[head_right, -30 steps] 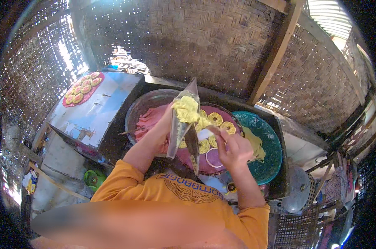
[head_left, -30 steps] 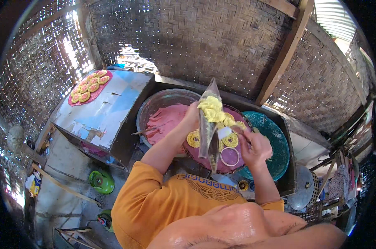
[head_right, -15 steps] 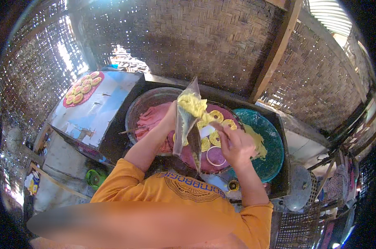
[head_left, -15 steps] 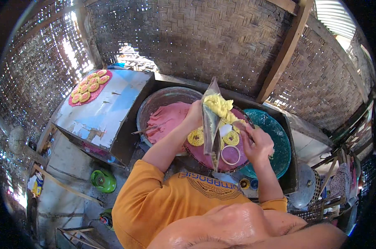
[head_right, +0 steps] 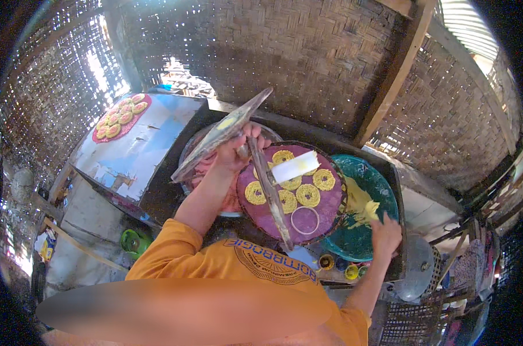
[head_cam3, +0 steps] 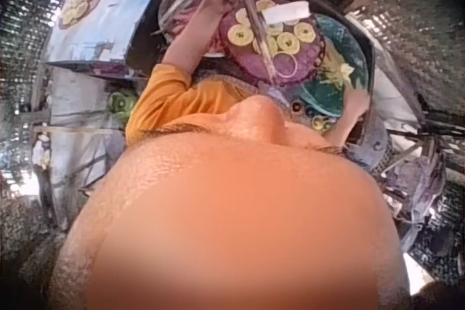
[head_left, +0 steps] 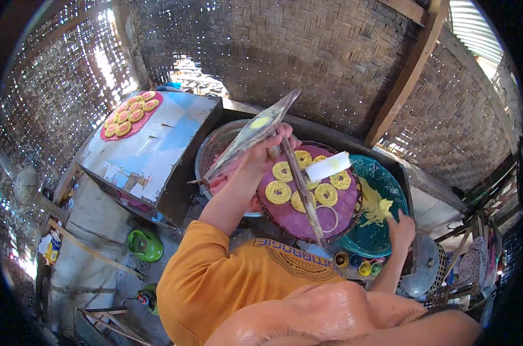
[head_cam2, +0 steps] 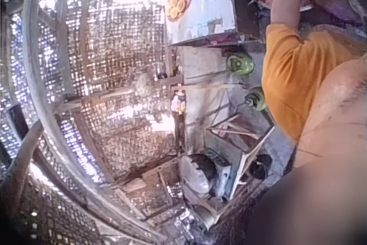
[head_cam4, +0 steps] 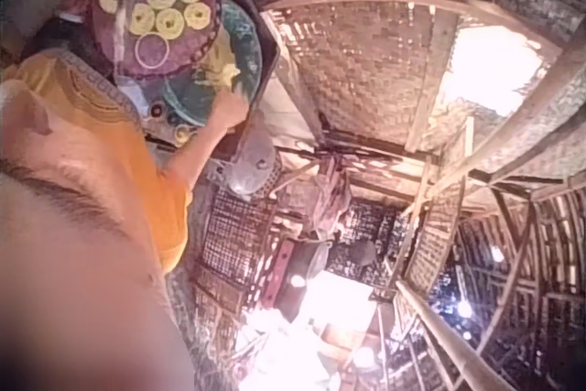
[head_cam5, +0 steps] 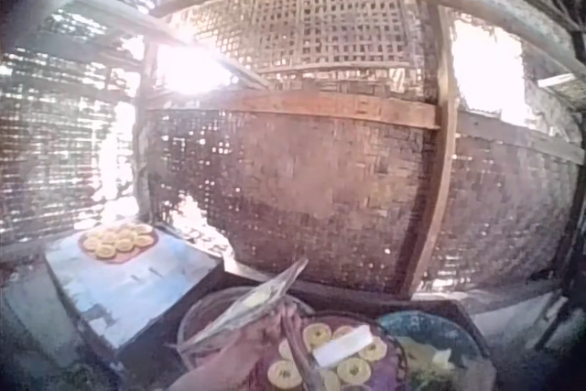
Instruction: The person extrudes yellow dough through a hole in a wooden tool to form small rings on a tray, refills the tool from a basin, and moves the finished tray to a stack.
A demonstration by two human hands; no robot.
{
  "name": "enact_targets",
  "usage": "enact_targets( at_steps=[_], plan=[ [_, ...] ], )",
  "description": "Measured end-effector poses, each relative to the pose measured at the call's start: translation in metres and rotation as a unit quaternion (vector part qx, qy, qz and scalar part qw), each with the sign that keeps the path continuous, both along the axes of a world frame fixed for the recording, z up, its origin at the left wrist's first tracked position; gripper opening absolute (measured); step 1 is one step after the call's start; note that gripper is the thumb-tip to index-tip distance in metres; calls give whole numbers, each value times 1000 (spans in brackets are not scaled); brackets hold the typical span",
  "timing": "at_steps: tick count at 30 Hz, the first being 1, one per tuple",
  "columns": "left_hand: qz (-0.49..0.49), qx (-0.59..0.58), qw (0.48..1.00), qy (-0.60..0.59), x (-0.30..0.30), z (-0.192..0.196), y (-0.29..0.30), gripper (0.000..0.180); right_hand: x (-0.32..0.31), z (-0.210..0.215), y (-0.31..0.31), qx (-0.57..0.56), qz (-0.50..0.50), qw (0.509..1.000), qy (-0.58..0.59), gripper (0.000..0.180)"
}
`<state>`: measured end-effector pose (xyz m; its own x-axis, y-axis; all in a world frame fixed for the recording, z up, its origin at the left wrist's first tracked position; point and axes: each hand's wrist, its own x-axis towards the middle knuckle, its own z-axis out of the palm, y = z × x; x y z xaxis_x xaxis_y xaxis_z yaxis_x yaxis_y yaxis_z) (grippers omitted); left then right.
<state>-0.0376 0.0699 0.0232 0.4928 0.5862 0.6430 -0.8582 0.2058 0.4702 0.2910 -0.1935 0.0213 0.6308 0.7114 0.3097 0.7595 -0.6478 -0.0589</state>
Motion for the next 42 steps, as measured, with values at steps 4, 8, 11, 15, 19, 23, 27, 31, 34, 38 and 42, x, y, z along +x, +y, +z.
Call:
enact_targets(
  at_steps=[4, 8, 11, 15, 19, 23, 27, 31, 34, 38, 42],
  plan=[
    [-47, 21, 994, -97, 29, 26, -20, 23, -90, 6, 36, 265, 325, 762, 493, 62],
    [-130, 124, 969, -168, 59, 32, -34, 25, -183, 32, 44, 91, 322, 194, 922, 115],
    [12, 26, 1000, -2, 45, 56, -58, 33, -176, 16, 50, 160, 356, 116, 913, 96],
    [241, 212, 917, 237, 11, 9, -26, 52, -150, 35, 46, 215, 422, 230, 850, 79],
    [277, 464, 781, 312, -3, -6, -39, 44, -139, 58, 49, 240, 388, 463, 760, 89],
    [307, 435, 770, 352, -2, 0, -52, 43, -141, 63, 58, 285, 453, 657, 530, 89],
    [353, 456, 714, 397, 1, 17, -65, 44, -139, 69, 50, 203, 531, 811, 138, 86],
    [387, 494, 668, 399, 9, 8, -68, 44, -150, 67, 44, 205, 559, 798, 93, 77],
    [317, 487, 649, 491, 18, -15, -67, 69, -152, 47, 39, 203, 545, 806, 107, 77],
    [220, 488, 625, 568, 26, -18, -75, 82, -156, 26, 41, 155, 520, 834, 99, 82],
    [326, 465, 659, 493, 32, -37, -65, 35, -143, 30, 54, 114, 505, 837, 175, 84]
  ],
)
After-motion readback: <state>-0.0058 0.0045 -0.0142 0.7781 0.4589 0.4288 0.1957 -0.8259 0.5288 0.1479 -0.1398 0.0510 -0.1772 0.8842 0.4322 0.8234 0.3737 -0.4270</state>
